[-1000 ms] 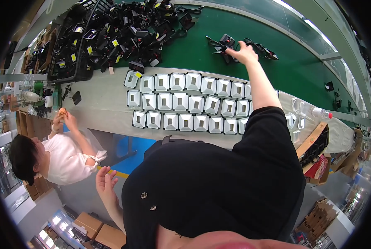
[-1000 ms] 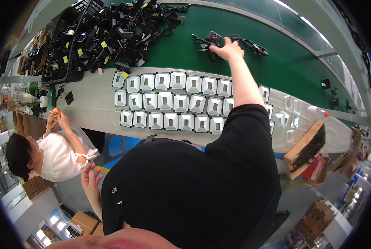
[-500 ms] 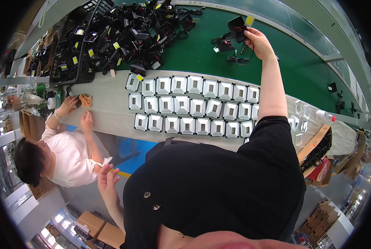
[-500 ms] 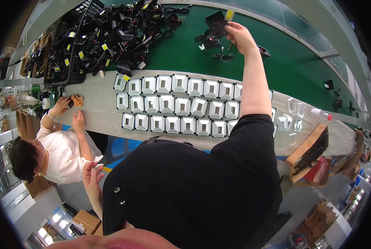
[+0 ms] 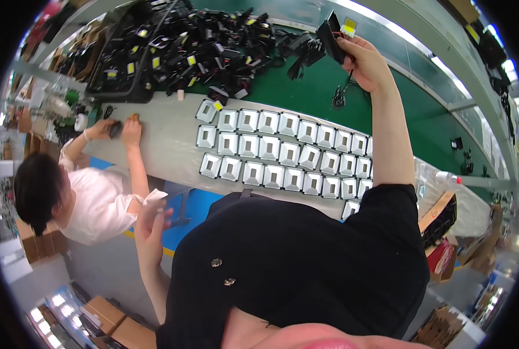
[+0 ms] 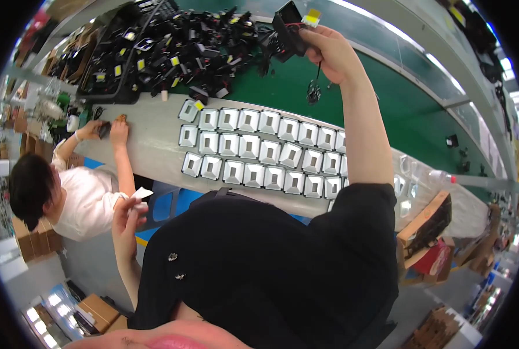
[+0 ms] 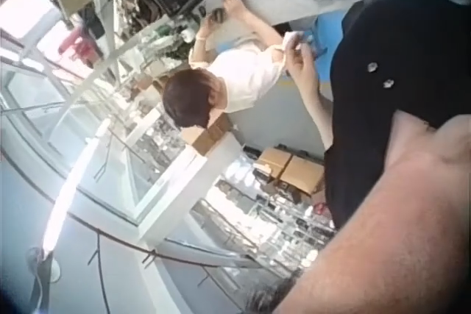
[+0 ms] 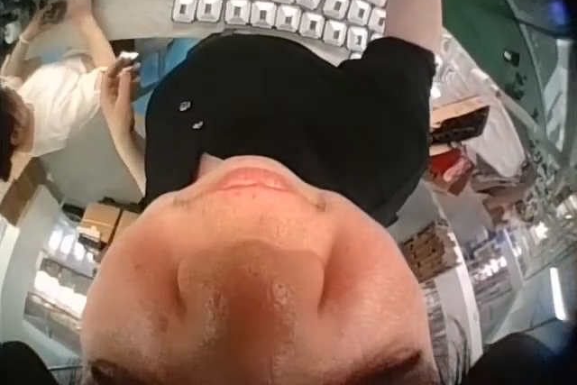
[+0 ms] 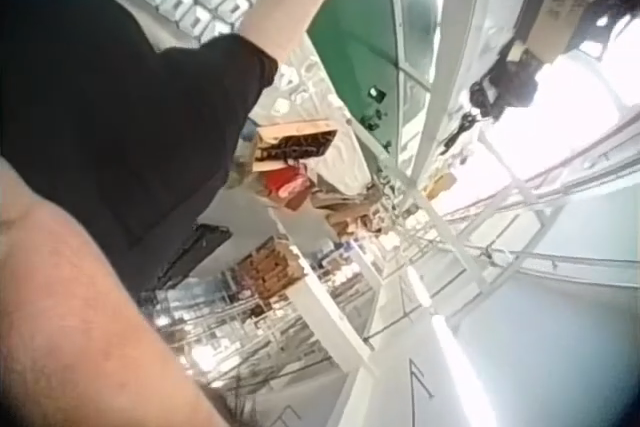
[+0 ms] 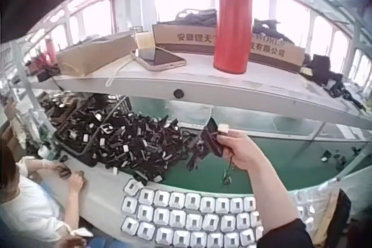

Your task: Assembling internal LED circuit boards and wiring into plastic housing components on an assembly line.

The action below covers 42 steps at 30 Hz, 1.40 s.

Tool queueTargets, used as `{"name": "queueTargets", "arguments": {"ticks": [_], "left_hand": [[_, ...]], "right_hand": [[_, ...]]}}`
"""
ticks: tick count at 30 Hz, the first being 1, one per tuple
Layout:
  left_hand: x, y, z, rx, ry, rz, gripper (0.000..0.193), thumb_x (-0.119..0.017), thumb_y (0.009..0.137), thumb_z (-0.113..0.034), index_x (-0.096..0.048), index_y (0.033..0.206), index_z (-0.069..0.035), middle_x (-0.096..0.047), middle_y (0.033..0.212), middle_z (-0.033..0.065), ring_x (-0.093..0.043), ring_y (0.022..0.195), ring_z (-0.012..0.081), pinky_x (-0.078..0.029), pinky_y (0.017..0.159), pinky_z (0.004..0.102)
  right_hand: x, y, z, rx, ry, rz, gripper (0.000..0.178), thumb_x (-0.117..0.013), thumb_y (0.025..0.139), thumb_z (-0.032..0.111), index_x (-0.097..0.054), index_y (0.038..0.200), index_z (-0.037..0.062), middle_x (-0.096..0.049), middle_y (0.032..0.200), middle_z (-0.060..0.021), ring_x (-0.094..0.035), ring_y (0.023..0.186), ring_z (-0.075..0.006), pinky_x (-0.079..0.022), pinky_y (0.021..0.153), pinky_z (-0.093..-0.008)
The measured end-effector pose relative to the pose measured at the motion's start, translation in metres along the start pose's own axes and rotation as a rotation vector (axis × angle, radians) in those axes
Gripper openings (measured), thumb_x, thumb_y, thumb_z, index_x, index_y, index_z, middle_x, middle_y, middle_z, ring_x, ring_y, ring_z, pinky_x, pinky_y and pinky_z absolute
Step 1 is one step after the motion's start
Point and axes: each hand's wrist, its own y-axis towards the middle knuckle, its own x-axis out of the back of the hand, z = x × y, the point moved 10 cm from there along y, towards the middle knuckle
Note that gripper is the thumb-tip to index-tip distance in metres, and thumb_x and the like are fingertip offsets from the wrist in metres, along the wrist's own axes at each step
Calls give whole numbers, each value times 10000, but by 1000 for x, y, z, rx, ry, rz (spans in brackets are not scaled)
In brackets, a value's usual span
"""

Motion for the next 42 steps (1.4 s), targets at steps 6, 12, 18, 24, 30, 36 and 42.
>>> {"name": "queueTargets", "arguments": {"ticks": [6, 12, 18, 24, 30, 36, 42], "left_hand": [[-27, -3, -106, -525, 144, 140, 393, -541, 840, -58, -464, 1223, -16, -532, 1165, 114, -536, 1054, 202, -427, 860, 290], [15, -54, -170, -1051, 292, -159, 561, -660, 767, -211, -443, 1250, -22, -509, 1179, 172, -505, 1071, 325, -396, 901, 370], [68, -58, -110, -716, 0, -54, 428, -546, 862, -137, -440, 1261, -21, -584, 932, 151, -591, 786, 276, -462, 722, 349], [118, -99, -98, -812, 678, -428, 450, -575, 830, -128, -469, 1260, -53, -469, 734, 53, -536, 662, 180, -435, 552, 329], [156, -106, -55, -700, 795, -434, 412, -552, 809, -65, -478, 1213, -34, -487, 751, 72, -548, 726, 170, -448, 628, 265], [196, -89, 9, -343, -737, 5, 112, -535, 856, -139, -476, 862, -45, -438, 724, 4, -407, 526, 87, -464, 564, 235], [197, -102, -20, -399, -695, -145, 403, -390, 955, -303, -446, 1225, -8, -592, 980, 102, -628, 628, 131, -530, 526, 214]], "right_hand": [[-169, -42, 25, -37, 73, 332, 157, -550, 865, 145, -550, 930, 2, -541, 731, -29, -432, 549, -58, -361, 506, -196], [-321, -101, 30, -77, 292, 535, 362, -618, 749, 57, -525, 1092, -7, -542, 813, -64, -421, 574, -88, -302, 518, -205], [-421, -134, -12, -98, 218, 549, 391, -610, 716, -17, -536, 1096, 38, -532, 799, -14, -476, 633, -85, -349, 541, -201], [-481, -158, -30, -10, 252, 661, 242, -594, 844, 94, -575, 1064, -5, -635, 960, -74, -598, 842, -130, -467, 723, -243], [-495, -169, -24, 68, 215, 525, 301, -547, 857, 206, -527, 1065, -10, -531, 808, -73, -469, 598, -114, -342, 529, -219], [-519, -189, -6, 471, -336, 576, 158, -600, 827, 10, -617, 983, -6, -628, 915, -28, -586, 813, -74, -466, 723, -200], [-549, -199, -1, 477, -530, 588, 114, -614, 771, 36, -650, 873, 1, -555, 624, 16, -445, 531, -16, -362, 488, -178]]}}
